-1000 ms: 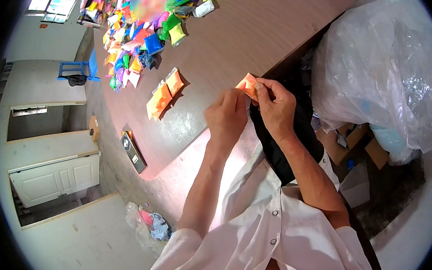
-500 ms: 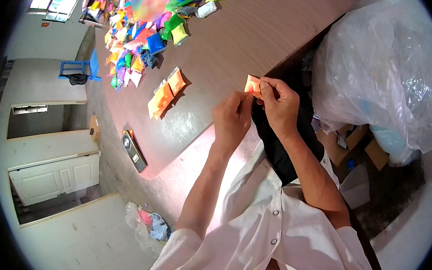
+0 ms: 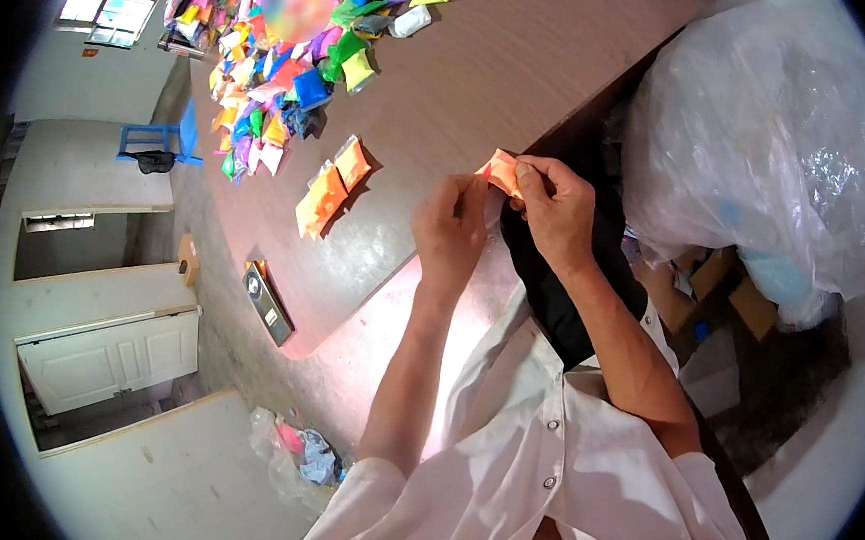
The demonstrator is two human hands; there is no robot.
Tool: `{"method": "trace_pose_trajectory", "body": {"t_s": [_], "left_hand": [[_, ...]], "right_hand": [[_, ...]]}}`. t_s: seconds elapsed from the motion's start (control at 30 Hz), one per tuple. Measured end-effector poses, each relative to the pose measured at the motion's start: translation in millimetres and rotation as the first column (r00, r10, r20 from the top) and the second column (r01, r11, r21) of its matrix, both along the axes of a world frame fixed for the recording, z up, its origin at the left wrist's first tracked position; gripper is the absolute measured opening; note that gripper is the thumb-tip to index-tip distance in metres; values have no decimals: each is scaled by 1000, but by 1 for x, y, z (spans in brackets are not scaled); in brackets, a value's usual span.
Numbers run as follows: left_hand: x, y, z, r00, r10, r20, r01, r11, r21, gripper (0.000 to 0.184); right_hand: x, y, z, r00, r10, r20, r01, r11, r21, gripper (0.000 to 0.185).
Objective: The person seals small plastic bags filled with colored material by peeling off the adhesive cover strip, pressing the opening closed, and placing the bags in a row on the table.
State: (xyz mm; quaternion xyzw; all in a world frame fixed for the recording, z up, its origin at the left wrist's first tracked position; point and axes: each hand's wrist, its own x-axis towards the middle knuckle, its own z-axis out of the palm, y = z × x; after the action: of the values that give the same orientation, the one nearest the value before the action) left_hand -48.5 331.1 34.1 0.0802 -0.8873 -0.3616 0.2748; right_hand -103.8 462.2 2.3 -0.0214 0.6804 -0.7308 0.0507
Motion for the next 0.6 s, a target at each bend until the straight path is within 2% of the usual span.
{"method": "trace_pose_trajectory", "body": {"t_s": [0.13, 0.3, 0.33, 0.4, 0.5, 0.53, 0.6], "left_hand": [[0, 6, 0, 1000, 5, 16, -5, 1000, 21, 9], [2, 14, 7, 991, -91, 97, 81, 992, 101, 11], [1, 14, 9, 991, -91, 96, 81, 992, 101, 11], [-3, 14, 14, 996, 43, 75, -51, 992, 112, 14], [-4, 15, 1, 1000, -10, -15, 11, 997, 77, 14], [-2, 17, 1, 1000, -8, -16, 9, 997, 74, 14], [0, 24, 4, 996, -43, 72, 38, 997, 74, 15]], "right_hand": [[0, -1, 5, 1000, 3, -14, -3, 1000, 1, 24], [-2, 1, 2, 1000, 21, -17, -21, 1000, -2, 24], [-1, 0, -1, 999, 16, -40, -15, 999, 30, 24], [0, -2, -2, 998, 9, -61, -5, 998, 60, 25], [0, -2, 1, 1000, 8, -29, -8, 1000, 17, 24], [0, -1, 1, 997, -7, -73, 10, 999, 34, 24], [0, -3, 0, 993, -22, -120, 28, 998, 49, 24]]}}
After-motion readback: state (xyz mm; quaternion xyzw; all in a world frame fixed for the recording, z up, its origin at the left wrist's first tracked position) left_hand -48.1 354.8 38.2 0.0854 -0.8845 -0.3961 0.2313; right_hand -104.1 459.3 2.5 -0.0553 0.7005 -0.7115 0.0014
